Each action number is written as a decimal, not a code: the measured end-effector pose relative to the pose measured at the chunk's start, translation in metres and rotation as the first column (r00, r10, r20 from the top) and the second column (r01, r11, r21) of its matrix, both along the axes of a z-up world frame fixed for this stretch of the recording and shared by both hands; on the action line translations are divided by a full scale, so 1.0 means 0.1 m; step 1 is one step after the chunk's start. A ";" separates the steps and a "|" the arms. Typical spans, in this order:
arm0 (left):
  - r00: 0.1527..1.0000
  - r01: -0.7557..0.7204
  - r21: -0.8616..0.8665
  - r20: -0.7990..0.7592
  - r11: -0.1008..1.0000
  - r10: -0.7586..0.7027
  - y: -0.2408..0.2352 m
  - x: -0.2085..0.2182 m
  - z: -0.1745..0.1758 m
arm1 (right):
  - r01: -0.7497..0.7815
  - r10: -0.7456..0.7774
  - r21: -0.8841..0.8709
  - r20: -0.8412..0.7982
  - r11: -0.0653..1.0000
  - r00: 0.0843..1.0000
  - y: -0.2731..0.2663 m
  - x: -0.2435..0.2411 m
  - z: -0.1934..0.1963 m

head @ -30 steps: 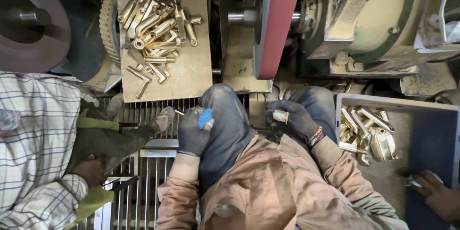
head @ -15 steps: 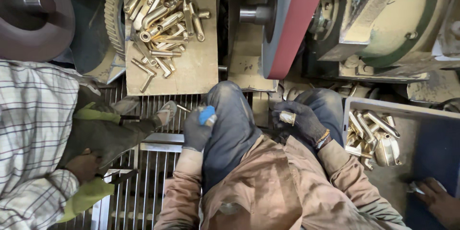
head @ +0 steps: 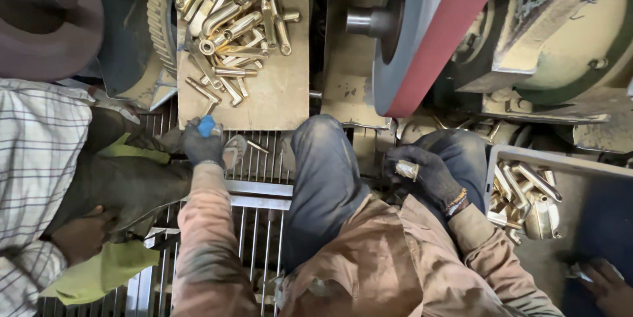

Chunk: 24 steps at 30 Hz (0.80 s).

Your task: The person holds a metal part and presses it against a moving sanding belt, then places the finished part into a bin.

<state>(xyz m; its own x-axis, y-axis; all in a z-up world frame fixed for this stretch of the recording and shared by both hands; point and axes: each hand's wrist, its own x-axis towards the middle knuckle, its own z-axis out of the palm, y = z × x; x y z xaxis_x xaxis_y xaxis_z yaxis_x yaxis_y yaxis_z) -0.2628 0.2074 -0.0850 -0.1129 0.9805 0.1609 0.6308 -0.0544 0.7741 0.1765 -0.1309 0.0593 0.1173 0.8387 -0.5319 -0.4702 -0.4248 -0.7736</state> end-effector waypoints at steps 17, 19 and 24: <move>0.963 -0.127 -0.003 -0.239 0.992 0.123 -0.03 0.15 0.04 | -0.089 0.105 -0.072 0.265 0.993 0.958 0.11 -0.02 0.13; 0.974 -0.108 0.000 -0.202 0.994 0.106 -0.18 0.15 0.19 | -0.069 0.082 -0.079 0.182 0.994 0.980 0.10 -0.01 0.11; 0.977 -0.069 -0.075 -0.207 0.995 0.052 -0.51 0.13 0.77 | -0.147 0.126 0.047 0.307 0.988 0.943 0.05 0.01 0.06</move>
